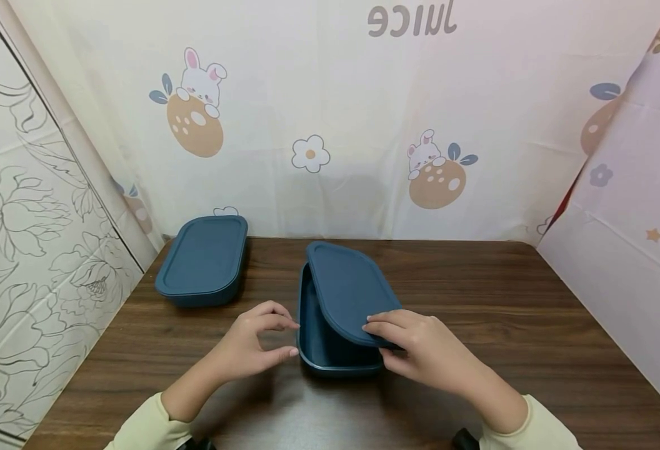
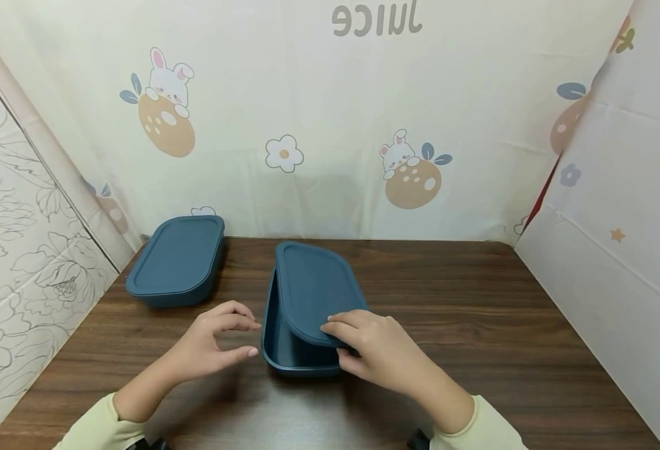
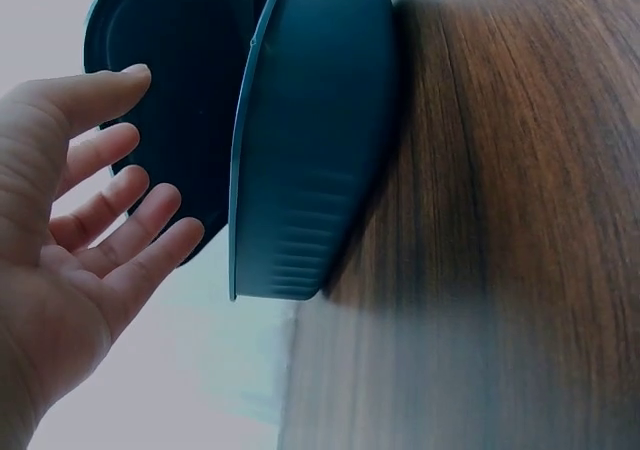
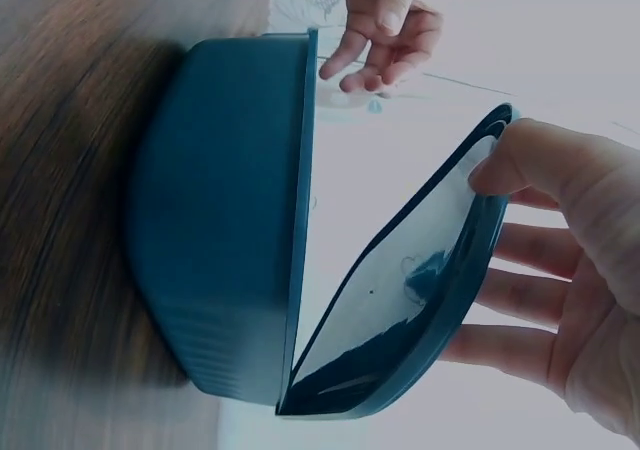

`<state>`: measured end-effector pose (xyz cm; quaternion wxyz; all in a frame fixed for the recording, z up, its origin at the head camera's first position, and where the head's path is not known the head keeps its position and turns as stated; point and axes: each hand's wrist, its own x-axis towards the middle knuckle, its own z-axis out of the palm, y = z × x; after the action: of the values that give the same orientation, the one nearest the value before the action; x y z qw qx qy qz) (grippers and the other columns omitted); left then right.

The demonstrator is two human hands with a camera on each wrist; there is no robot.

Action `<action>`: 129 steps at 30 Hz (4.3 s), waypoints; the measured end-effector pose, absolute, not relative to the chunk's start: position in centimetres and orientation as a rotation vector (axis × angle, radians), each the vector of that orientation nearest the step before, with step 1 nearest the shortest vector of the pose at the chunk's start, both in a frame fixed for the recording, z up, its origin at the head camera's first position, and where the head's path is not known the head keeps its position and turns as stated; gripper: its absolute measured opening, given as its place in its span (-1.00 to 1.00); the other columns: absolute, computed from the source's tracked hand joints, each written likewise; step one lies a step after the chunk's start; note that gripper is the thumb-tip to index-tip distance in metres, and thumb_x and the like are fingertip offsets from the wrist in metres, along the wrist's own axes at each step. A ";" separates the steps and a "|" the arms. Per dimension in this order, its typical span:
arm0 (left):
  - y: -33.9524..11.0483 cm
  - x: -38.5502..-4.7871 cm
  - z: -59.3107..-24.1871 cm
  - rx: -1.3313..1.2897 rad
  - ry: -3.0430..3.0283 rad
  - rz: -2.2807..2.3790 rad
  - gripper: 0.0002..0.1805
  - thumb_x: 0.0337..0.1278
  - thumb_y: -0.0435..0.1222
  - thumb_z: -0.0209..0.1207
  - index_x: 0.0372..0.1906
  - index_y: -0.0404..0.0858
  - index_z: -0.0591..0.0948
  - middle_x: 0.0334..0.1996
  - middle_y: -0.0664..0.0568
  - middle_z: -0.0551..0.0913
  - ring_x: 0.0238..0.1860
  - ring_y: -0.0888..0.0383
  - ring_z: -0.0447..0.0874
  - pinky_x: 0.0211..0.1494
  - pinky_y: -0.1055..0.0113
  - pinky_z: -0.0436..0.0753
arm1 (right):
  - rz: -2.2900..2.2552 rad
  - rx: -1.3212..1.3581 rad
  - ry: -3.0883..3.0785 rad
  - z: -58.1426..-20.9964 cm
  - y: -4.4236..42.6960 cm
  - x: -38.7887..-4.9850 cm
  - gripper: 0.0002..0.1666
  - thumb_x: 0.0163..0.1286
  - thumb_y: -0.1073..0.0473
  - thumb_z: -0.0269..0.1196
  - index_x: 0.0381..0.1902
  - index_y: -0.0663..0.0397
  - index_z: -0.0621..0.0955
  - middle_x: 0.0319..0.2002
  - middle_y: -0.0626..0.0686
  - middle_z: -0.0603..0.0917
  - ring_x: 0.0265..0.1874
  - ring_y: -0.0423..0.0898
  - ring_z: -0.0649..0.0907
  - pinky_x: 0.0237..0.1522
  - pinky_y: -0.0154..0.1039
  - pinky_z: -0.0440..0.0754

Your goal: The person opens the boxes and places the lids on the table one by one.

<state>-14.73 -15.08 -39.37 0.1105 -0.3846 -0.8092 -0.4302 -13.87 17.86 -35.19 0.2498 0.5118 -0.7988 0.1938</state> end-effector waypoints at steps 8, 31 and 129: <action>-15.3 -14.9 -39.4 -0.877 -2.497 -1.393 -0.62 -0.10 -0.15 0.51 -0.10 -0.09 0.71 -0.10 0.20 0.56 -0.19 0.22 0.65 -0.07 0.23 0.68 | 0.647 1.404 -2.170 -35.5 18.5 -14.0 -0.65 0.47 0.09 0.03 0.00 0.10 0.65 -0.03 0.05 0.68 -0.11 -0.06 0.69 -0.31 -0.44 0.62; -14.1 -15.5 -40.8 -0.341 -2.685 -2.221 -0.18 0.10 -0.27 0.39 0.43 -0.30 0.26 0.23 -0.26 0.41 0.14 -0.14 0.52 -0.02 0.08 0.67 | 0.855 1.306 -2.214 -36.0 19.8 -13.4 -0.61 0.49 0.04 0.04 0.07 0.16 0.59 -0.01 0.12 0.65 -0.10 0.03 0.67 -0.51 -0.55 0.58; -11.3 -14.2 -42.8 0.043 -2.133 -2.861 -0.14 0.13 -0.51 0.19 0.53 -0.17 0.13 0.30 -0.44 0.30 -0.01 -0.10 0.62 -0.14 0.02 0.71 | 1.957 0.800 -1.927 -37.9 24.1 -14.0 -0.48 0.01 0.82 0.16 -0.01 0.64 0.38 -0.04 0.06 0.61 -0.09 -0.14 0.66 -0.20 -0.26 0.70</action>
<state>-14.22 -11.31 -42.77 -0.2117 0.0119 -0.5841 -0.7835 -13.97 24.07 -37.93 0.1401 0.2769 -0.6669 0.6774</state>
